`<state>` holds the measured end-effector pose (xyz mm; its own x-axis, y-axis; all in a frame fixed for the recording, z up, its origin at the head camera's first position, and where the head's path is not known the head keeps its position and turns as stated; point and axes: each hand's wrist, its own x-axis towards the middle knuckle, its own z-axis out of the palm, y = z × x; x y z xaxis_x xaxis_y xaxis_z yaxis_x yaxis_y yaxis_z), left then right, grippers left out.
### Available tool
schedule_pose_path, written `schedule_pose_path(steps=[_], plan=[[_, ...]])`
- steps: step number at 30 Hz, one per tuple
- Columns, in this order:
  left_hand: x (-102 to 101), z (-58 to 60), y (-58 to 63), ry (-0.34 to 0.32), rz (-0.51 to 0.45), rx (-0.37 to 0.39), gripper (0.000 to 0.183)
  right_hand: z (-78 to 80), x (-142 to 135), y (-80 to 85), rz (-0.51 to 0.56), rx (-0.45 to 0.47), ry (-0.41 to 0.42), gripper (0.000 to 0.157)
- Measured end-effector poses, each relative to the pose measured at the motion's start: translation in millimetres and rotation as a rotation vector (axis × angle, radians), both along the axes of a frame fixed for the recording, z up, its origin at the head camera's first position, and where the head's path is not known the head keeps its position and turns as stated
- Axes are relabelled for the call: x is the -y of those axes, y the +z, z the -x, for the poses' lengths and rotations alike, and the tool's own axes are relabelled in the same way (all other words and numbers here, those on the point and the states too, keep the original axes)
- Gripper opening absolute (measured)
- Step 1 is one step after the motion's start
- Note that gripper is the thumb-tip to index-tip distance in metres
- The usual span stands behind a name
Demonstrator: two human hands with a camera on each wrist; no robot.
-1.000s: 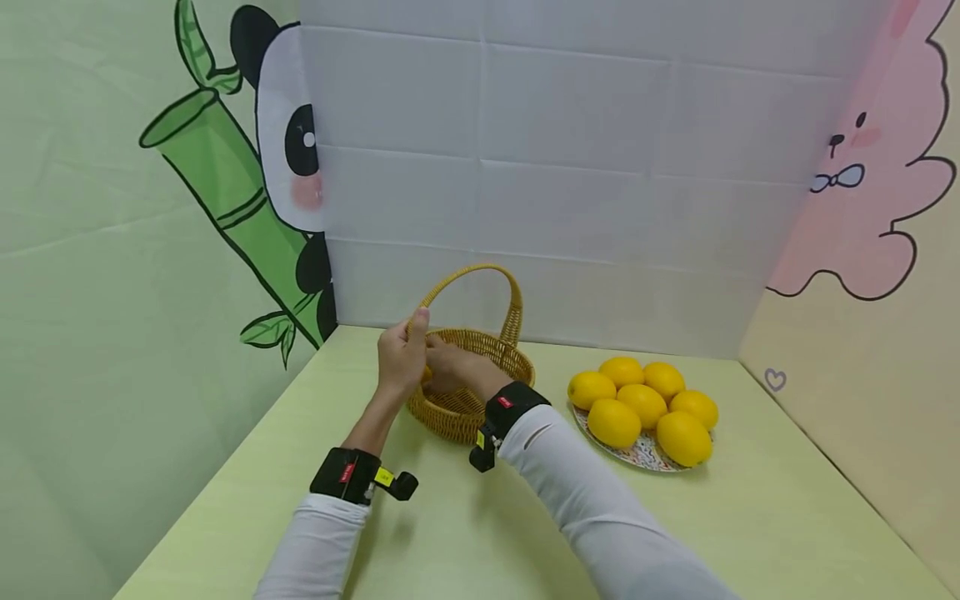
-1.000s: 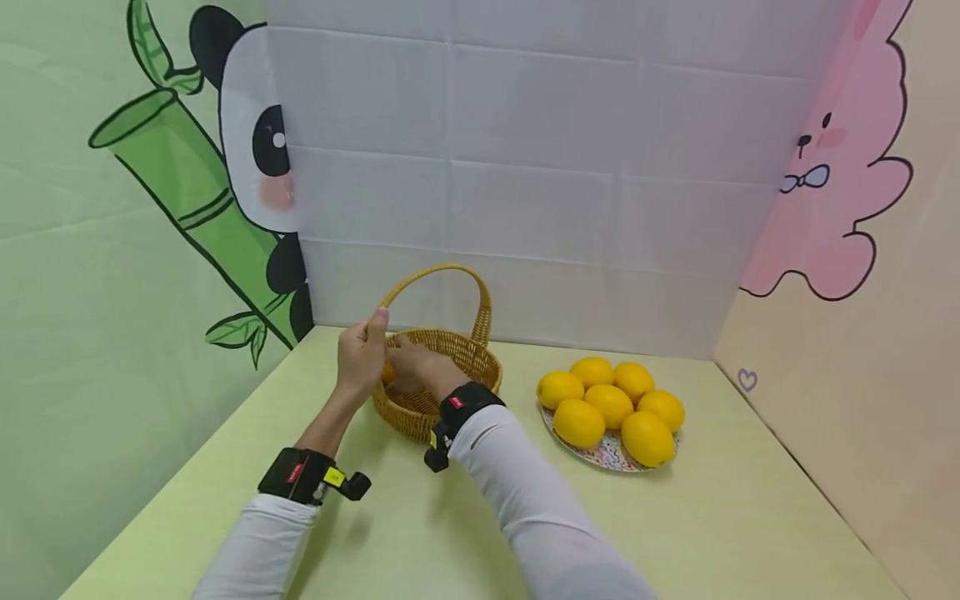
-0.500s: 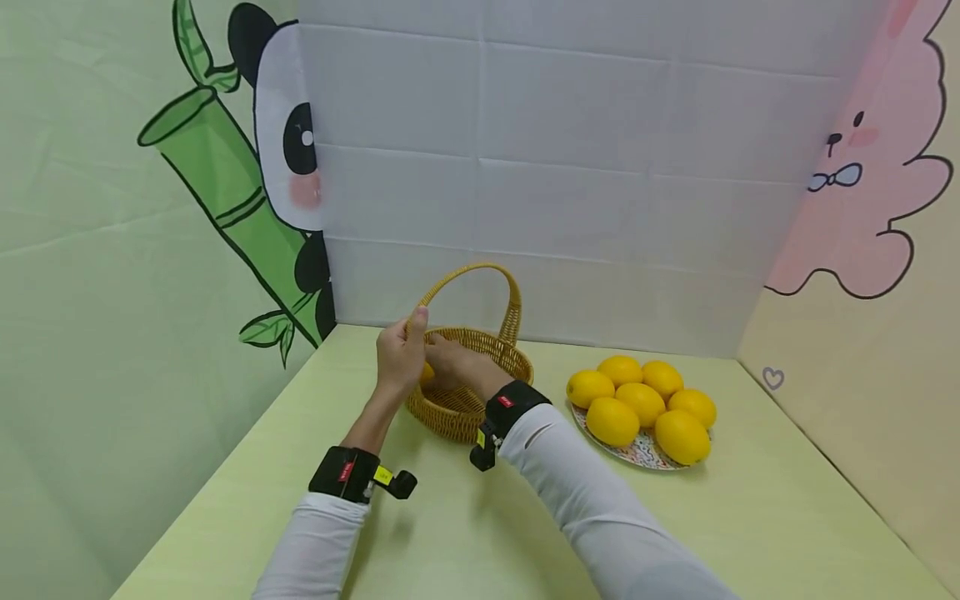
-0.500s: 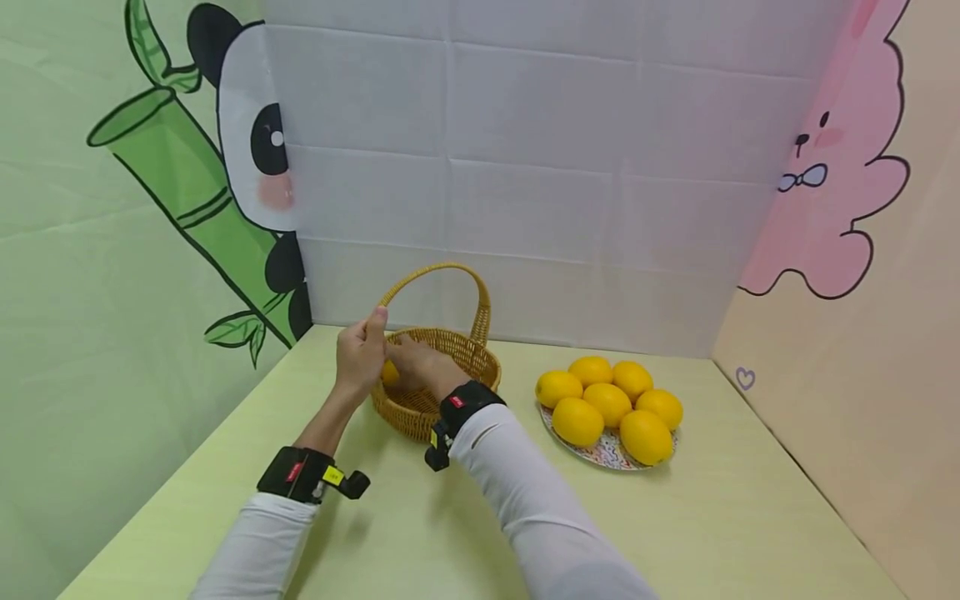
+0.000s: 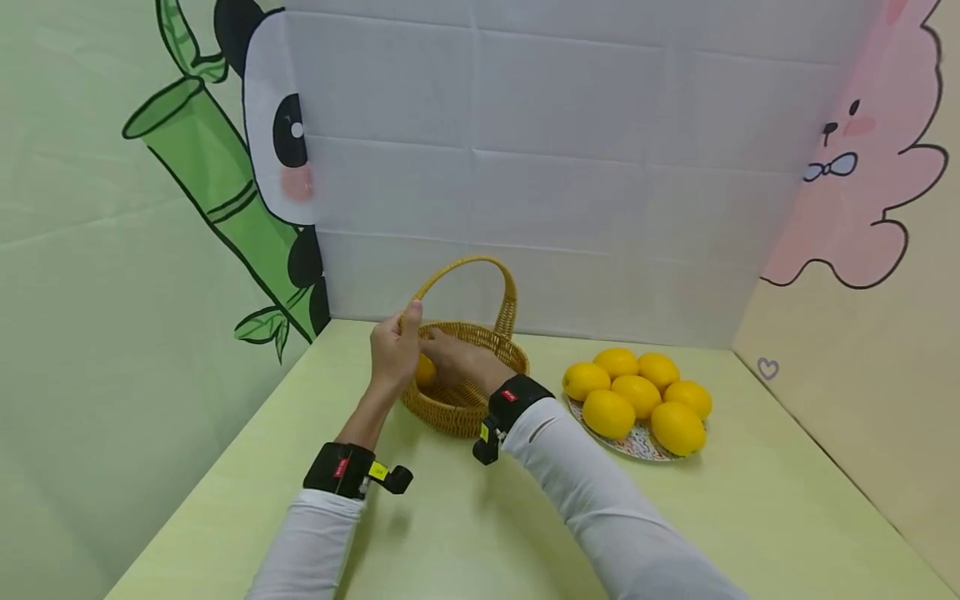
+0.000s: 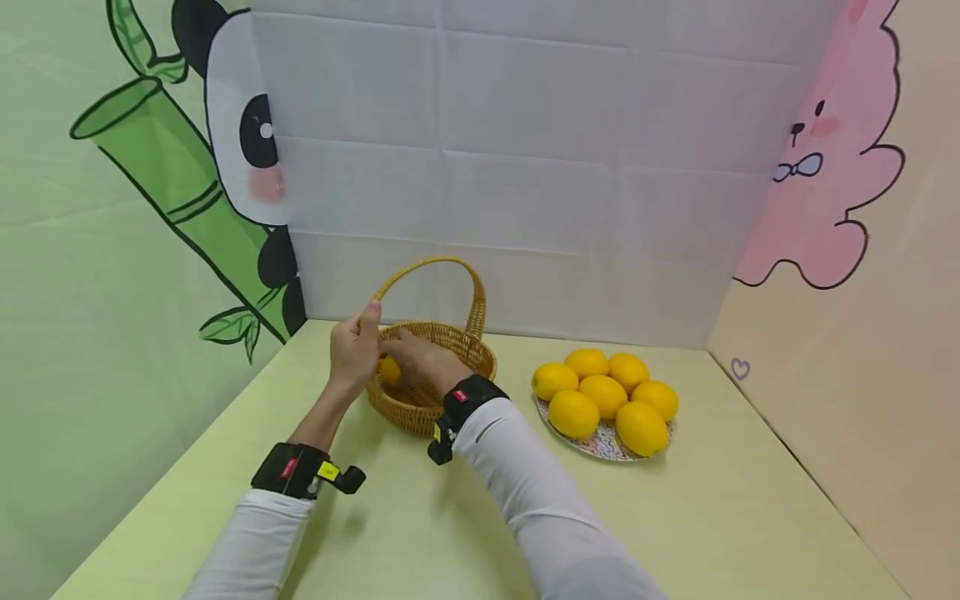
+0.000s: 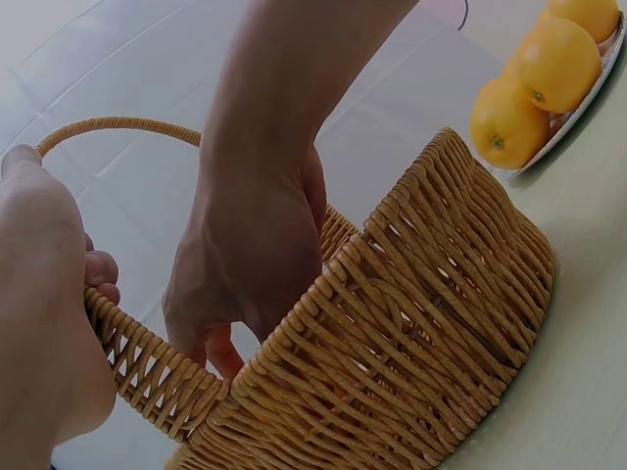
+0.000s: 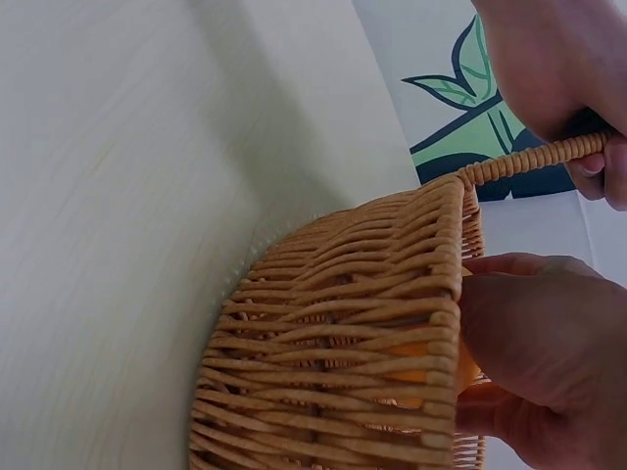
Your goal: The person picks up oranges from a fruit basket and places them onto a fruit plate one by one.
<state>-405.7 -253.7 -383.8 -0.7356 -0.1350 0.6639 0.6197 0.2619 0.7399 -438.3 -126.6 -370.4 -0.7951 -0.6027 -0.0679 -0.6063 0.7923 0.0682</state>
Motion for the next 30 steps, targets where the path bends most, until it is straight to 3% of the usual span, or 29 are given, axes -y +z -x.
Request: schedule_pose_path(steps=[4,8,14,19,26,30], plan=[[2.6,0.8,-0.2,-0.003,-0.003,0.014,0.065,2.3,1.9,0.3,-0.035,-0.017,0.022,0.041],[4.3,-0.2,-0.8,-0.005,-0.006,0.019,0.065,0.2,-1.0,0.1,0.001,-0.013,0.029,0.041],[7.0,-1.1,0.8,-0.011,-0.015,0.02,0.064,-3.9,-11.4,2.9,0.152,0.023,0.072,0.057],[8.8,0.1,1.7,-0.008,-0.007,-0.001,0.064,-6.4,-23.2,5.5,0.244,0.022,0.104,0.056],[10.4,0.0,2.6,-0.014,-0.01,-0.012,0.062,-20.9,-49.3,17.2,0.341,0.005,0.076,0.064],[11.9,0.8,2.2,-0.013,-0.018,-0.016,0.061,-28.8,-67.0,25.0,0.413,-0.022,0.107,0.063]])
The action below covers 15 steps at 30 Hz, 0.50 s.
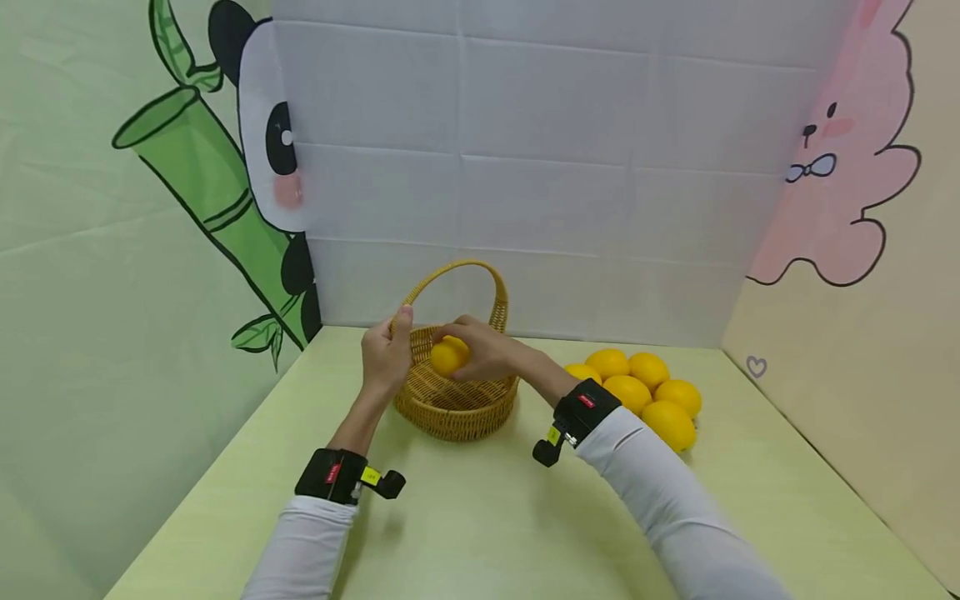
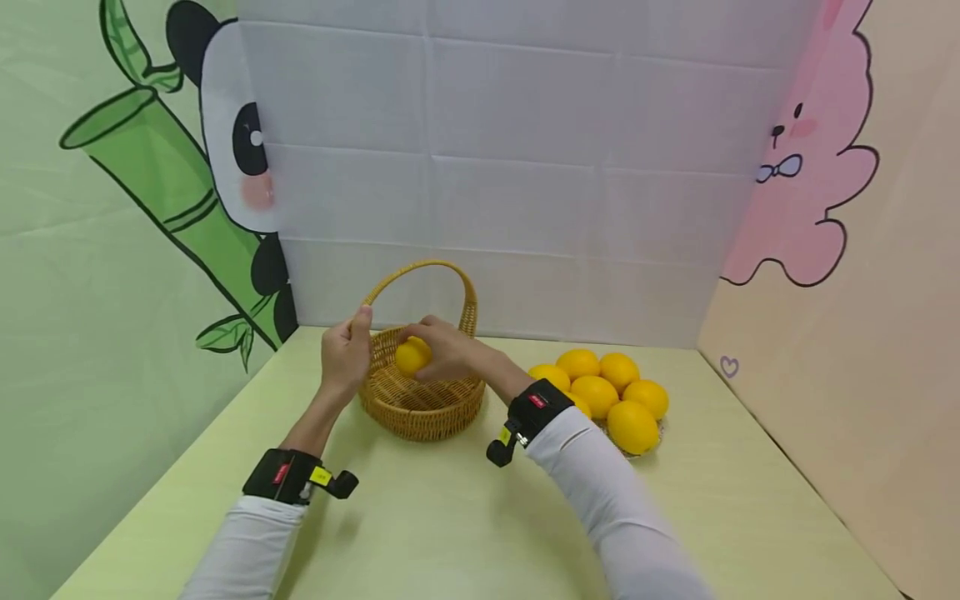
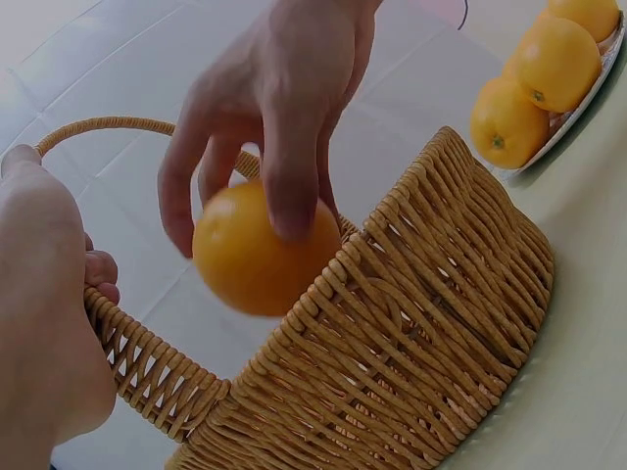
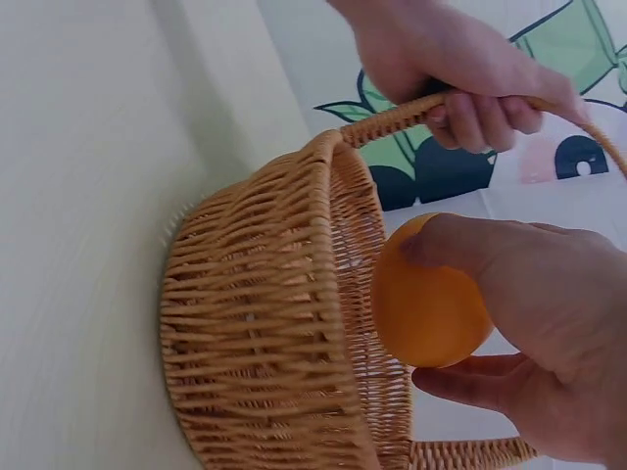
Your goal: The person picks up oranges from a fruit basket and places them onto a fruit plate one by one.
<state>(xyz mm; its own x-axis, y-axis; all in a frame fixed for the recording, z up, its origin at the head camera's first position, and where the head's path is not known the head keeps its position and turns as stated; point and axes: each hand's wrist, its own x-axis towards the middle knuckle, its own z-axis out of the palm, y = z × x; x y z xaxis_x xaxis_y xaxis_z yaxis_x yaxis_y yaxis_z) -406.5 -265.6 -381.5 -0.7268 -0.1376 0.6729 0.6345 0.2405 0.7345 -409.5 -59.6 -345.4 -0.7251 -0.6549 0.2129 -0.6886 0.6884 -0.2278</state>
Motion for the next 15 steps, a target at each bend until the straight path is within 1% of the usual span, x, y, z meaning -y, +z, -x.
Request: schedule_pose_path(steps=[5,10,15], plan=[[0.1,0.3,-1.3,0.016,0.012,-0.005,0.063,-11.3,-23.1,7.5,0.075,-0.065,0.04,0.063],[0.1,0.9,-2.0,0.006,0.021,-0.006,0.064,-27.6,-43.4,14.0,0.123,-0.139,0.078,0.061],[-0.6,1.3,-1.7,0.005,0.025,-0.006,0.064,-47.8,-63.6,18.5,0.207,-0.129,0.101,0.061]])
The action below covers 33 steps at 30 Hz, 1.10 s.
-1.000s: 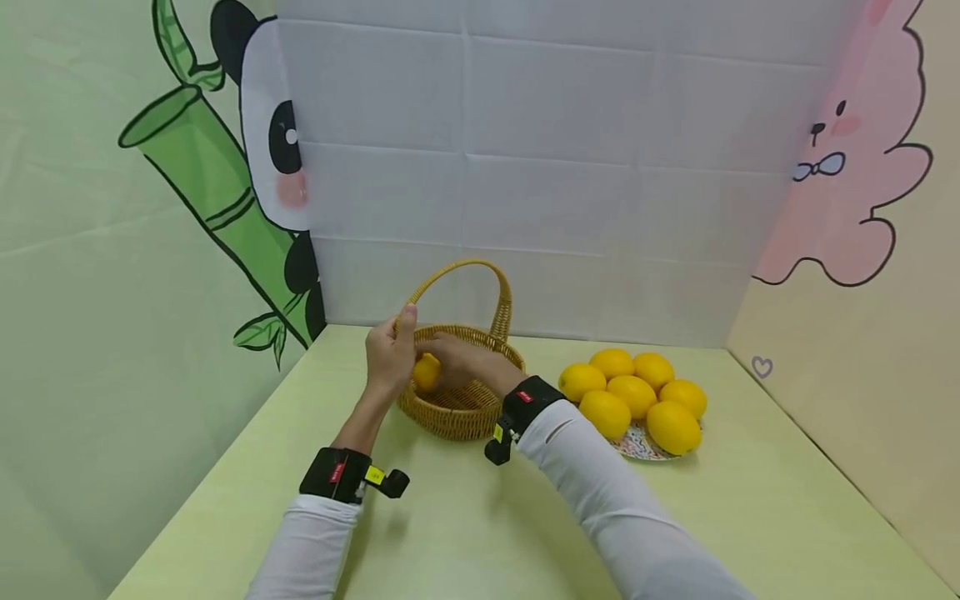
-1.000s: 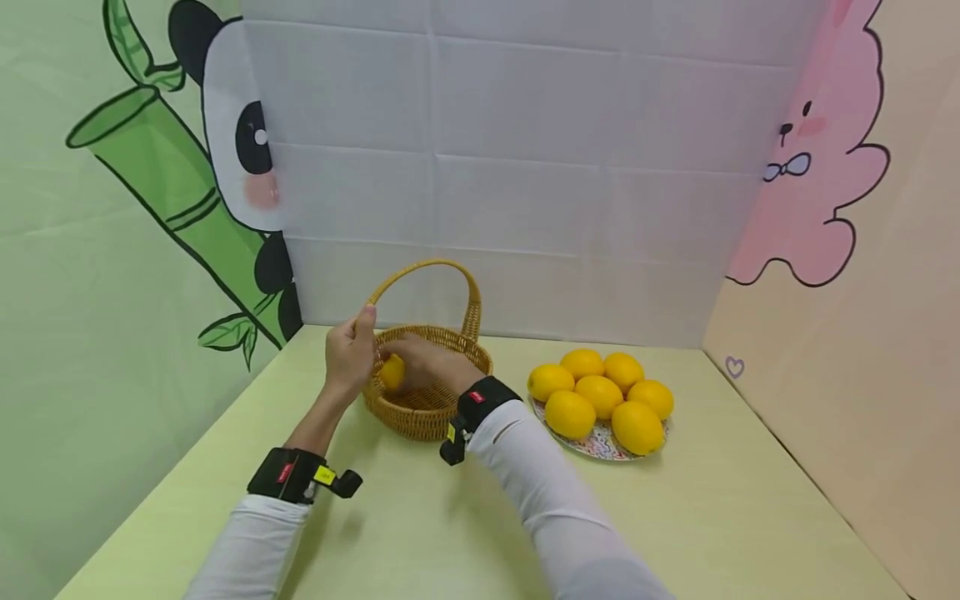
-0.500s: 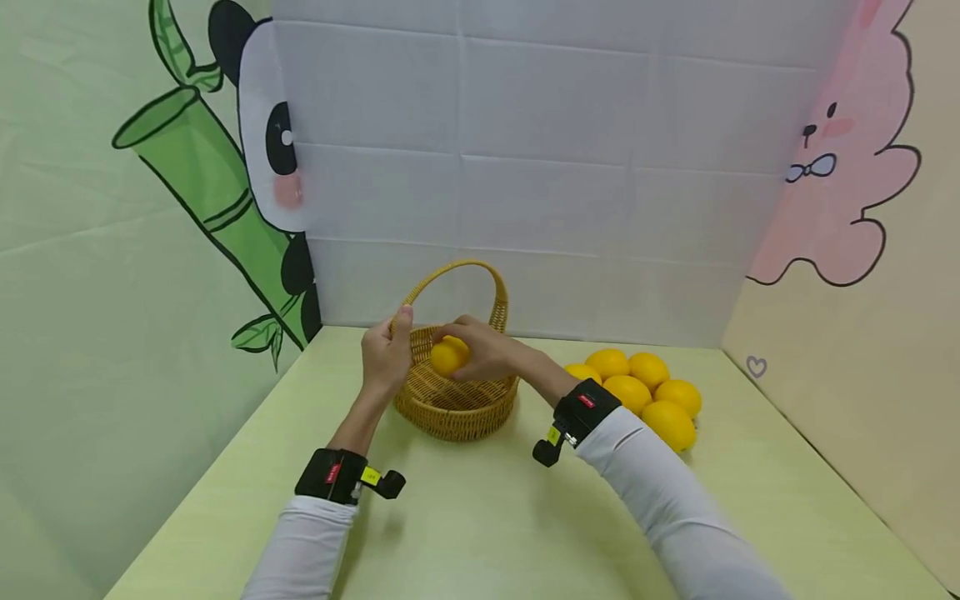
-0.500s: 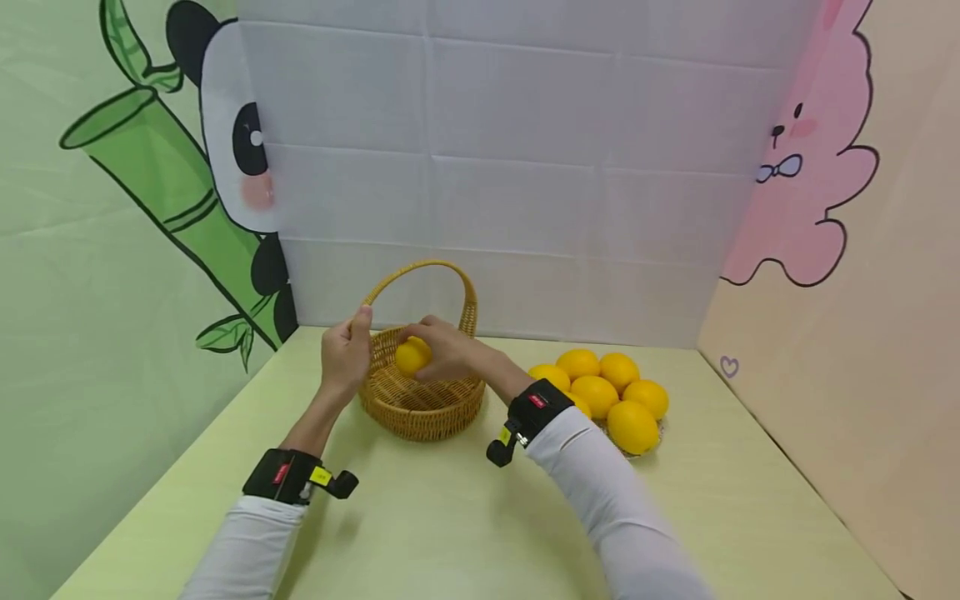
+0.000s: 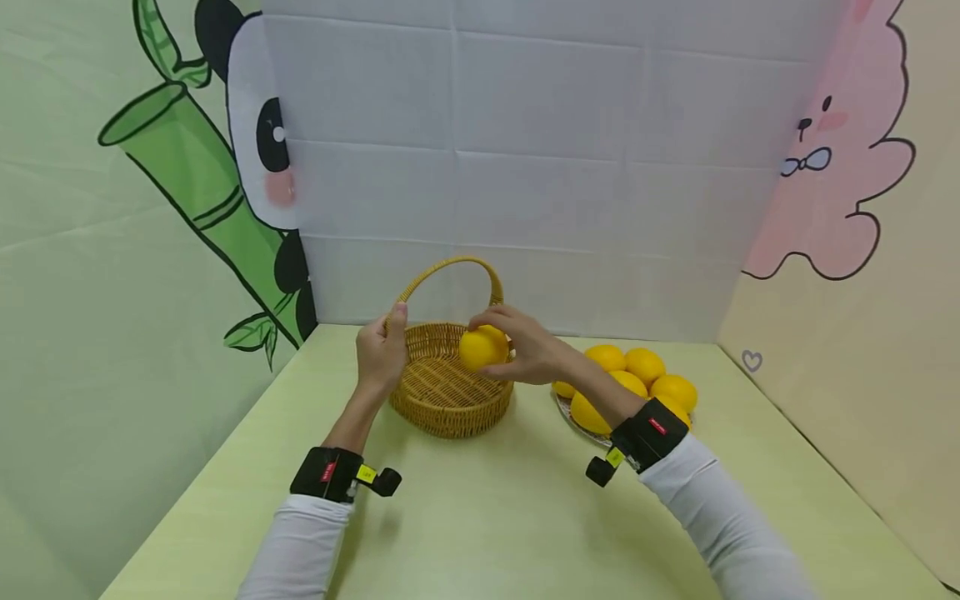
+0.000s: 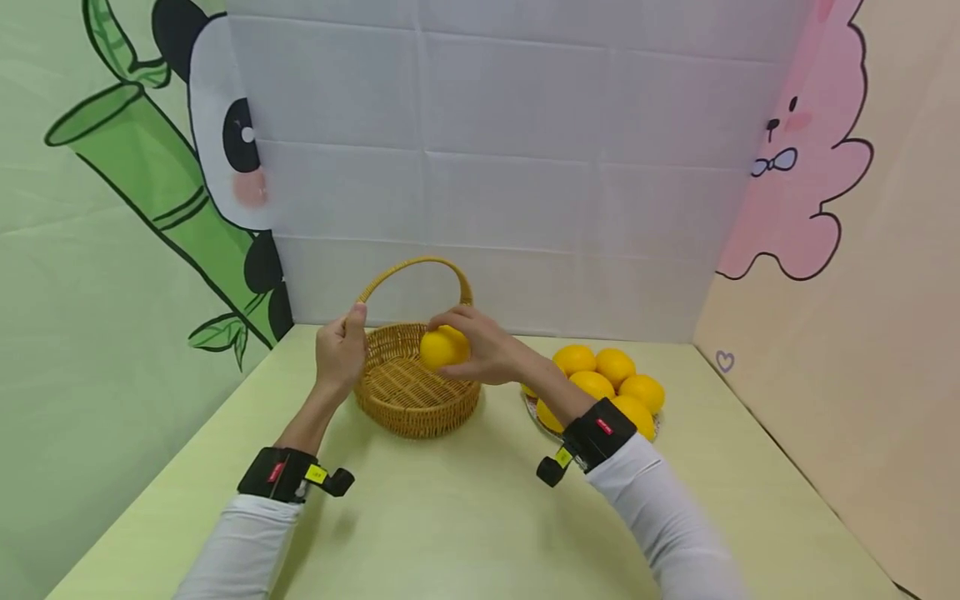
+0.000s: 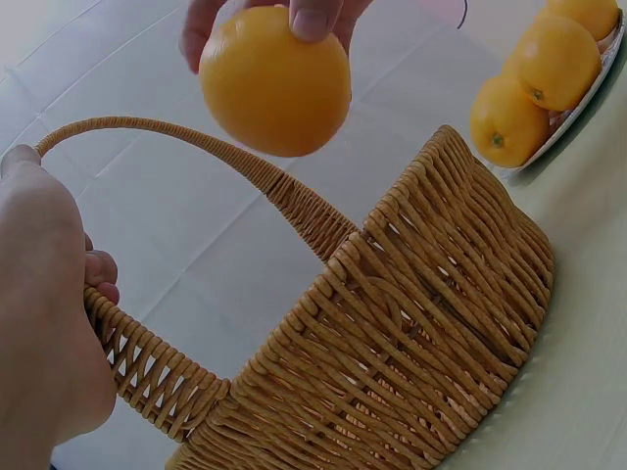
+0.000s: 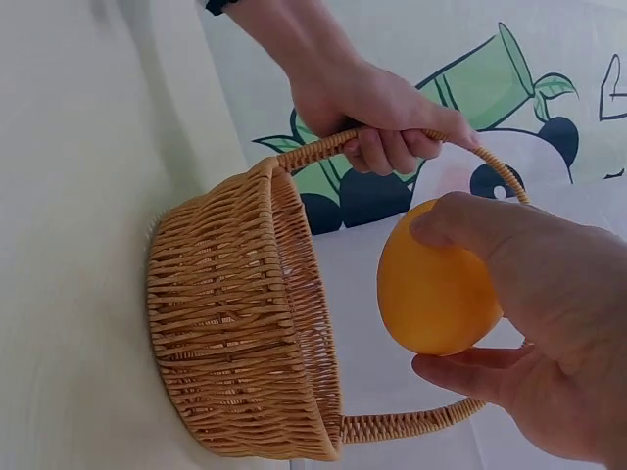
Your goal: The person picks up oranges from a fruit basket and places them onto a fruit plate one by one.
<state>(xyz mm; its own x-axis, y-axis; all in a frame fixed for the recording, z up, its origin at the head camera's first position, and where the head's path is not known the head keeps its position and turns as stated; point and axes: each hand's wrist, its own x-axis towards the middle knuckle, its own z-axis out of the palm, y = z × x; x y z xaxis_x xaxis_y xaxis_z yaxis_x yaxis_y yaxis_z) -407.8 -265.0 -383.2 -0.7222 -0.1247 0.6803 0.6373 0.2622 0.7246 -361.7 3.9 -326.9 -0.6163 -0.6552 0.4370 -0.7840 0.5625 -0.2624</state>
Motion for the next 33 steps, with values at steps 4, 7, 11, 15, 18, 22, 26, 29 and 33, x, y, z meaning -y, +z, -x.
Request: schedule_pose_path(steps=[4,7,11,15,18,22,26,29,33], plan=[[-1.0,-0.1,0.4,0.011,0.003,0.011,0.064,-14.4,-15.0,1.9,0.056,0.0,0.045,0.062],[-1.9,0.0,0.2,0.018,0.007,0.012,0.064,-23.0,-26.0,1.5,0.089,-0.006,0.071,0.063],[-3.2,0.6,0.0,0.019,0.006,0.011,0.065,-32.2,-41.2,-0.4,0.113,-0.028,0.076,0.064],[-4.6,0.1,0.0,0.015,0.002,0.017,0.065,-40.9,-57.0,-3.6,0.116,-0.031,0.049,0.062],[-5.6,-1.4,0.8,0.008,-0.002,0.022,0.065,-46.9,-69.6,-6.5,0.117,-0.019,0.029,0.061],[-5.9,-1.1,0.9,0.016,-0.001,0.018,0.066,-62.9,-81.5,-6.1,0.135,-0.02,0.004,0.06],[-6.2,0.2,1.0,0.024,0.004,0.008,0.065,-79.4,-93.6,-6.4,0.164,-0.039,-0.009,0.062],[-6.2,0.2,1.5,0.021,0.007,0.002,0.065,-79.9,-110.7,-14.5,0.149,-0.046,-0.031,0.063],[-6.3,-0.3,1.4,0.02,0.003,-0.005,0.065,-82.1,-133.5,-25.1,0.102,-0.017,-0.071,0.062]])
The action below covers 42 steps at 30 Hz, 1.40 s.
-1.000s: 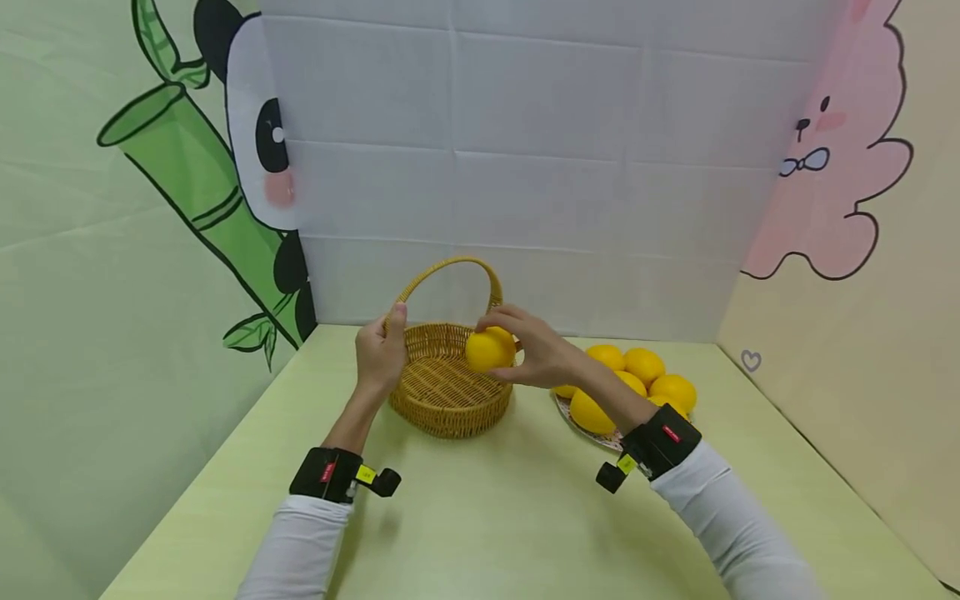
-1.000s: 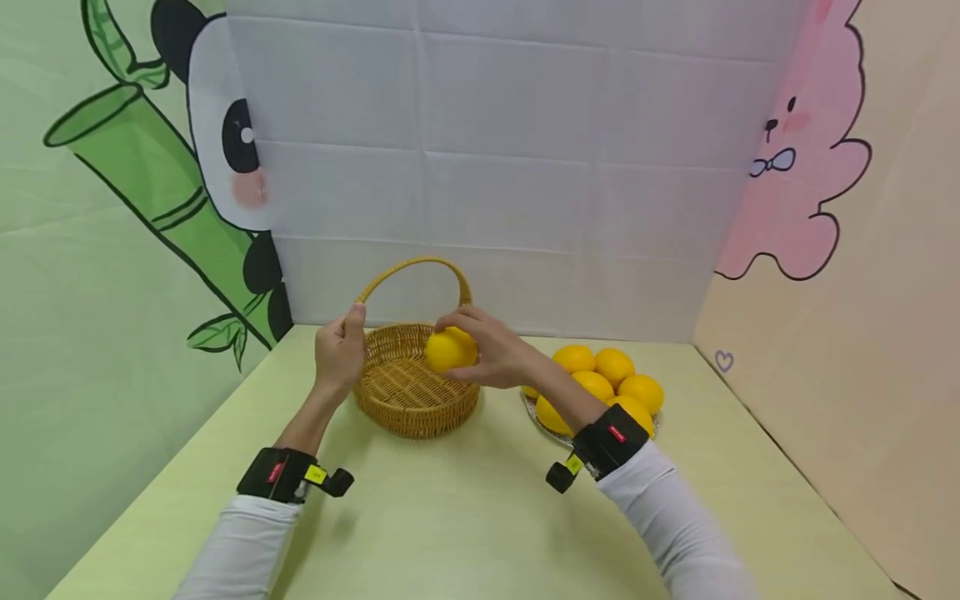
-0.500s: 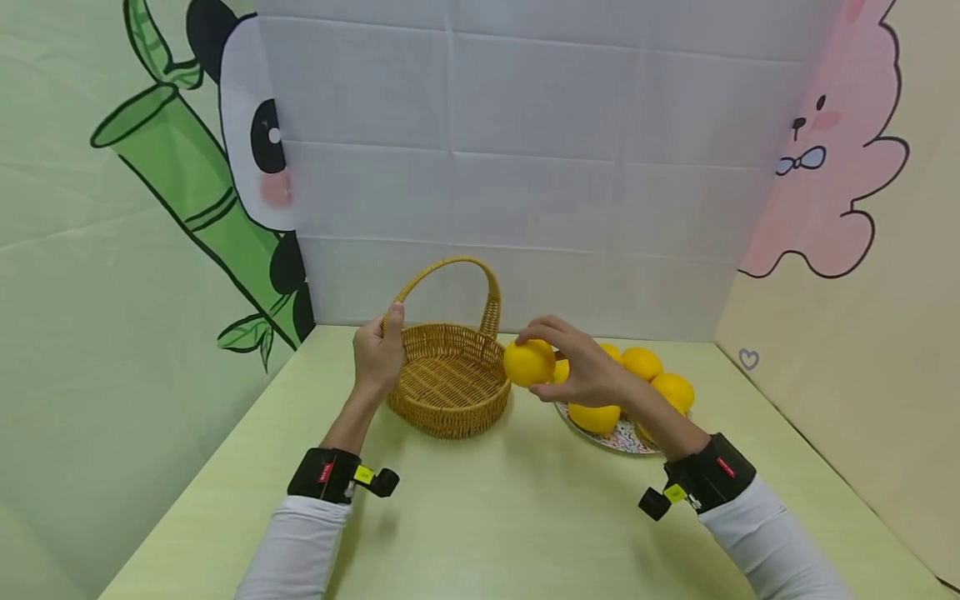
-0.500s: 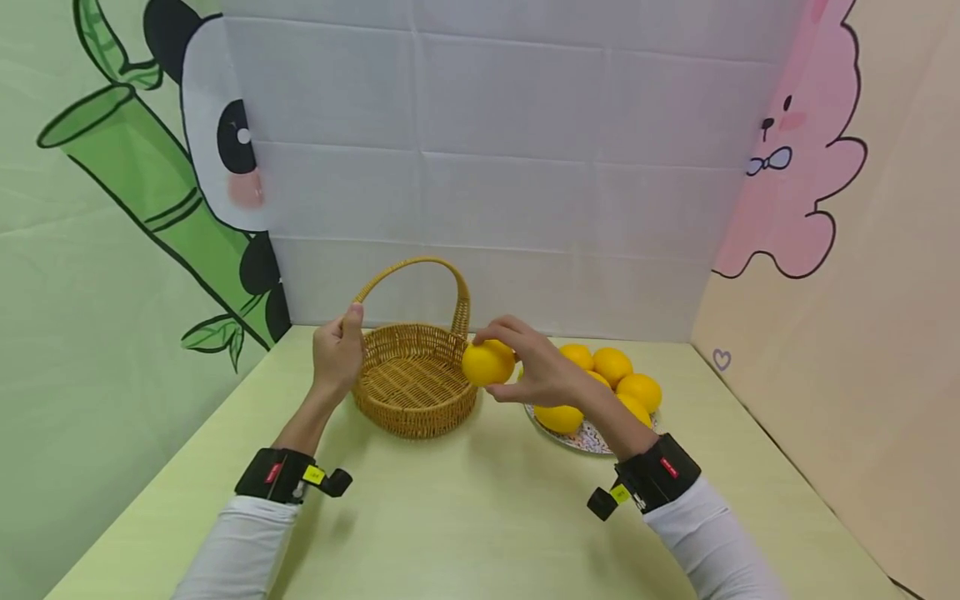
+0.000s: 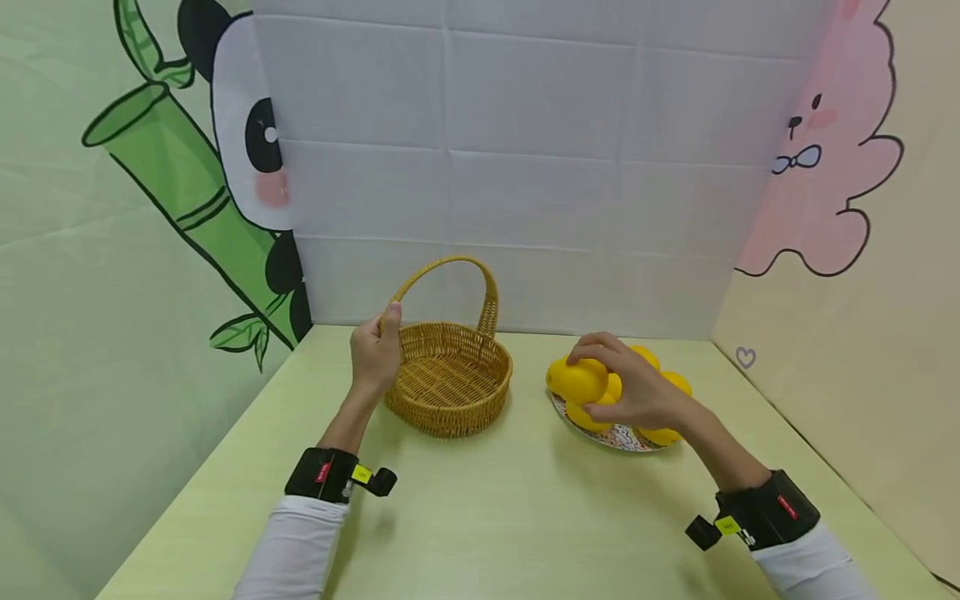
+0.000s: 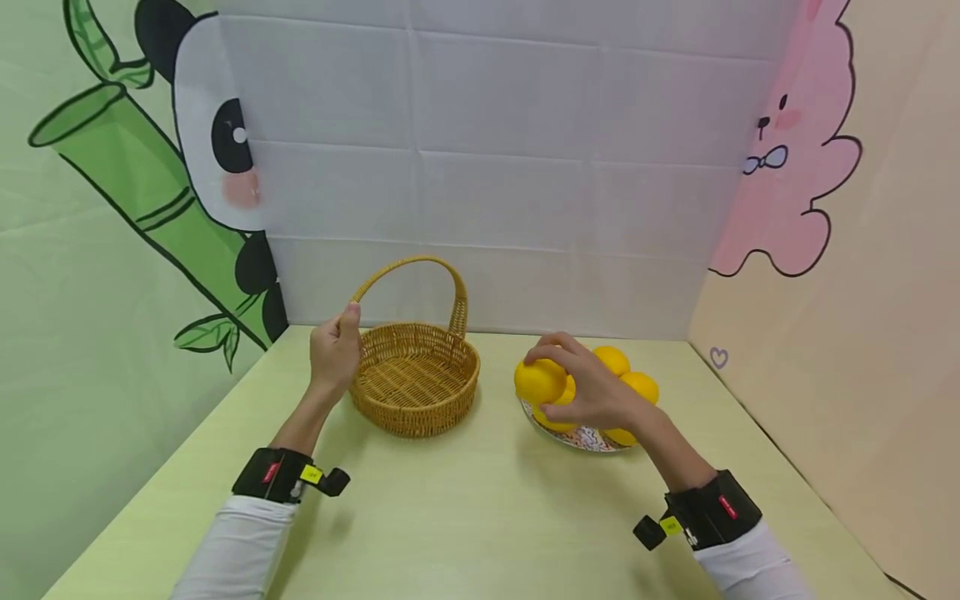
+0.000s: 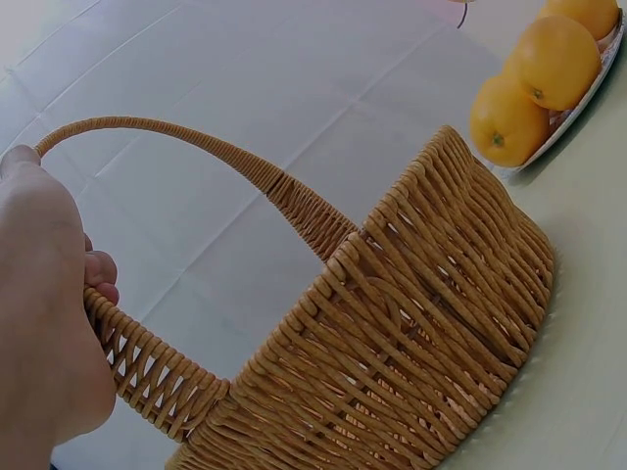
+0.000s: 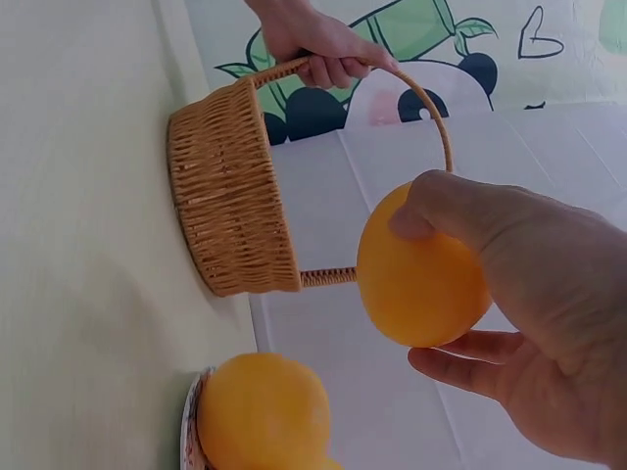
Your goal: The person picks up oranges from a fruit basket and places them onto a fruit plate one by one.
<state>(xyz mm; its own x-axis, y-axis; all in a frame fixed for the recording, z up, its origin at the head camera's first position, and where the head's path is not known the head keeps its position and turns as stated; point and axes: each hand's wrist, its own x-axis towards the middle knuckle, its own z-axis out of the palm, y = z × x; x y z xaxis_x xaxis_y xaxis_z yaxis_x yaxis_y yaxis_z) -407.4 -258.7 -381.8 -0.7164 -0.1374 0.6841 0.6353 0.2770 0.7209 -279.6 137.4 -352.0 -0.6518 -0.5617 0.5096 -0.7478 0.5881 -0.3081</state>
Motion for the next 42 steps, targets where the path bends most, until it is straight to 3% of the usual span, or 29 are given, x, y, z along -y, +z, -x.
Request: schedule_pose_path(steps=[15,22,42], plan=[[2.9,0.4,0.3,-0.018,-0.009,0.023,0.065,-26.2,-46.0,-25.7,-0.148,0.048,-0.127,0.059],[2.6,0.4,0.5,-0.017,-0.007,0.026,0.065,-26.1,-52.2,-38.8,-0.197,0.046,-0.15,0.061],[1.4,1.5,-0.3,-0.008,0.001,0.02,0.067,-24.2,-50.7,-54.9,-0.29,0.061,-0.134,0.061]])
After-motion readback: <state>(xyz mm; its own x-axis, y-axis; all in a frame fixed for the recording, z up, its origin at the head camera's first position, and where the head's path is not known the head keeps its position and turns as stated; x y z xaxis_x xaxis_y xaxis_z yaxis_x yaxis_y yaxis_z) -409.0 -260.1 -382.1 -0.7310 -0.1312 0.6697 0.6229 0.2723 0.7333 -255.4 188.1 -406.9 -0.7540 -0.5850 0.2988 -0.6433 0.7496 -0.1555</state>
